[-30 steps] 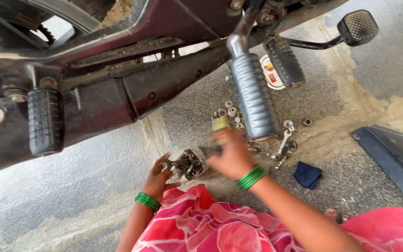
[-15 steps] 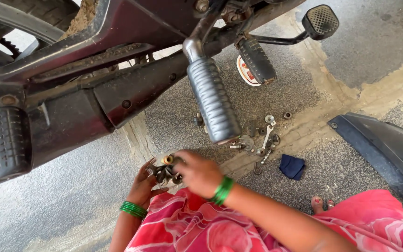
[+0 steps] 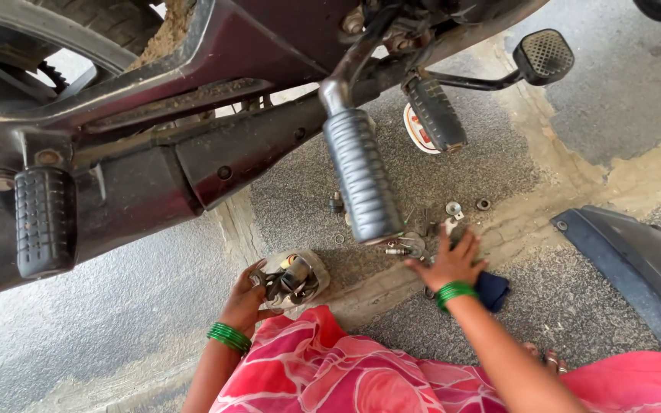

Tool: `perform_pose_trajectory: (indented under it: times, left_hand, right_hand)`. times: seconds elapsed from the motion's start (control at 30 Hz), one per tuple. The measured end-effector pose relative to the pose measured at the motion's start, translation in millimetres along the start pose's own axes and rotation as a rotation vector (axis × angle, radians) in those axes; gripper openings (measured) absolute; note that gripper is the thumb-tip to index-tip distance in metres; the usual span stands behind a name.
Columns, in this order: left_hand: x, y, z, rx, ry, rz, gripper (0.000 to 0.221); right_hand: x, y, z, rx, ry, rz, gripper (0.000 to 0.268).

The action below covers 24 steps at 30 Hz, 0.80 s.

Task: The person sits on the floor beside a motorcycle and uses a wrench to loosen a bolt on the engine area, then sorts and handles bolts, nuts and sockets spread on the floor. They pick up a socket set, move across the workshop, and use a wrench on the axle of a bicycle front wheel.

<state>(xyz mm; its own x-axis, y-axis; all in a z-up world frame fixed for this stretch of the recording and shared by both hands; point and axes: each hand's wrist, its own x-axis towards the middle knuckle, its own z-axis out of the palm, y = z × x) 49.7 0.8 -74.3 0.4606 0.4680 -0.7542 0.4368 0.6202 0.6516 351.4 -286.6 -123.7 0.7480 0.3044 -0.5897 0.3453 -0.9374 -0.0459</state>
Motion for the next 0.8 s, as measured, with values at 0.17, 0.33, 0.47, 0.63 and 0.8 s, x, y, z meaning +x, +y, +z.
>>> perform_pose_trajectory:
  times: [0.17, 0.33, 0.47, 0.63, 0.8]
  left_hand:
    - [0, -1, 11, -0.009, -0.023, 0.02, 0.064]
    - [1, 1, 15, -0.017, -0.006, -0.01, 0.062]
    - [9, -6, 9, -0.008, 0.005, 0.003, 0.063]
    - [6, -3, 8, 0.014, -0.005, 0.009, 0.064]
    - [2, -5, 4, -0.039, -0.037, 0.047, 0.062]
  right_hand:
    - [-14, -37, 3, 0.068, -0.033, 0.014, 0.125]
    - [20, -22, 63, 0.066, 0.378, -0.338, 0.07]
    - [24, -14, 54, -0.01, 0.471, -0.377, 0.053]
    - [24, -12, 21, 0.138, 0.444, -0.275, 0.052]
    - [32, -17, 20, 0.113, 0.394, -0.273, 0.04]
